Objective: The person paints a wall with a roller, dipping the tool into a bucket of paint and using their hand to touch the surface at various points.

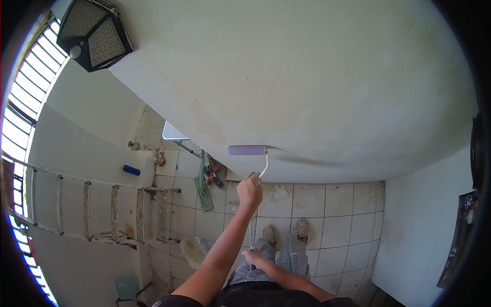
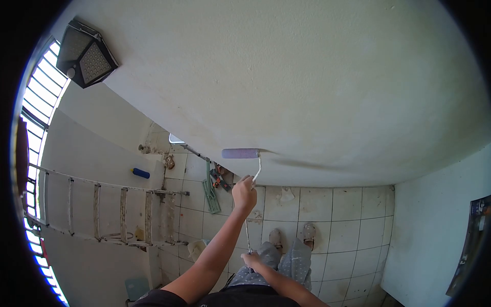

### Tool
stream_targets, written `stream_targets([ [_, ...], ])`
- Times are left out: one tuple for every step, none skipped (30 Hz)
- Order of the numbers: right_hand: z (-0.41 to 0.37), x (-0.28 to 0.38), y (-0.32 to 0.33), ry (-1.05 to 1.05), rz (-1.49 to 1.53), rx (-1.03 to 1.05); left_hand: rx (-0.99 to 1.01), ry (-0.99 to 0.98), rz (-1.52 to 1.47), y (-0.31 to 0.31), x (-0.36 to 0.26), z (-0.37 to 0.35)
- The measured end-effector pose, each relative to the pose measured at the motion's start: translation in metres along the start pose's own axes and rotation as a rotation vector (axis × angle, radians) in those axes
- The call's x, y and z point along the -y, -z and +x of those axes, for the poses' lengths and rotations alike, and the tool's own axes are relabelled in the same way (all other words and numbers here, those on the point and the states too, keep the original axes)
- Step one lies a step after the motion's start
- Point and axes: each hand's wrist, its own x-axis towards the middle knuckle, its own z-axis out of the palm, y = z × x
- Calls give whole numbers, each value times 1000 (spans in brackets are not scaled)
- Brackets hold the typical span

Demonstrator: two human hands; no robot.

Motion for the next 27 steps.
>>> stream_targets([
  [0, 0, -2, 4, -12, -13, -9, -7, -12, 5, -3, 0],
  [-2, 0, -4, 9, -23, -27, 6, 0, 9, 10, -6, 2],
  [-4, -1, -4, 28, -26, -24, 22, 9, 27, 15, -10, 4],
  [-2, -1, -2, 48, -32, -23, 33, 17, 43, 19, -13, 4],
  [0, -1, 2, 73, -42, -25, 13, 20, 33, 20, -15, 3],
  [2, 1, 6, 72, -55, -41, -13, 20, 21, 21, -17, 4],
  [3, 3, 10, 72, -68, -57, -40, 18, 9, 24, -22, 7],
  [4, 4, 13, 69, -78, -71, -41, 21, 30, 28, -27, 11],
  [7, 8, 16, 105, -119, -96, -38, 25, 55, 33, -30, 14],
  [10, 15, 16, 139, -156, -116, -31, 29, 84, 40, -36, 18],
  [16, 15, 13, 170, -192, -133, -67, 10, 51, 49, -42, 21],
  [23, 17, 7, 199, -208, -144, -108, -8, 17, 58, -48, 25],
  [29, 24, 1, 232, -225, -158, -152, -29, -19, 64, -51, 30],
  [31, 28, -1, 263, -245, -174, -127, -35, 20, 65, -49, 31],
  [31, 25, 1, 237, -209, -150, -102, -39, 58, 64, -44, 33],
  [10, 40, 6, 214, -172, -128, -79, -46, 94, 62, -41, 36],
  [-1, 54, 10, 197, -134, -108, -97, -48, 77, 60, -40, 39],
  [-2, 61, 13, 197, -133, -107, -113, -51, 60, 57, -39, 38],
  [-2, 59, 14, 190, -131, -104, -125, -50, 42, 52, -36, 36],
  [0, 54, 15, 179, -132, -101, -115, -50, 32, 47, -32, 33],
  [2, 49, 15, 149, -118, -100, -105, -48, 21, 41, -27, 31],
  [3, 44, 13, 117, -102, -96, -92, -45, 12, 36, -23, 29],
  [5, 38, 12, 83, -85, -91, -76, -28, 20, 29, -19, 27],
  [7, 31, 10, 70, -63, -64, -70, -17, 19, 23, -15, 24],
  [6, 25, 10, 55, -40, -37, -61, -5, 19, 14, -10, 20],
  [6, 17, 11, 41, -19, -13, -53, 7, 17, 6, -6, 16],
  [6, 11, 9, 6, 9, -5, -32, 28, 24, -1, -2, 12],
])
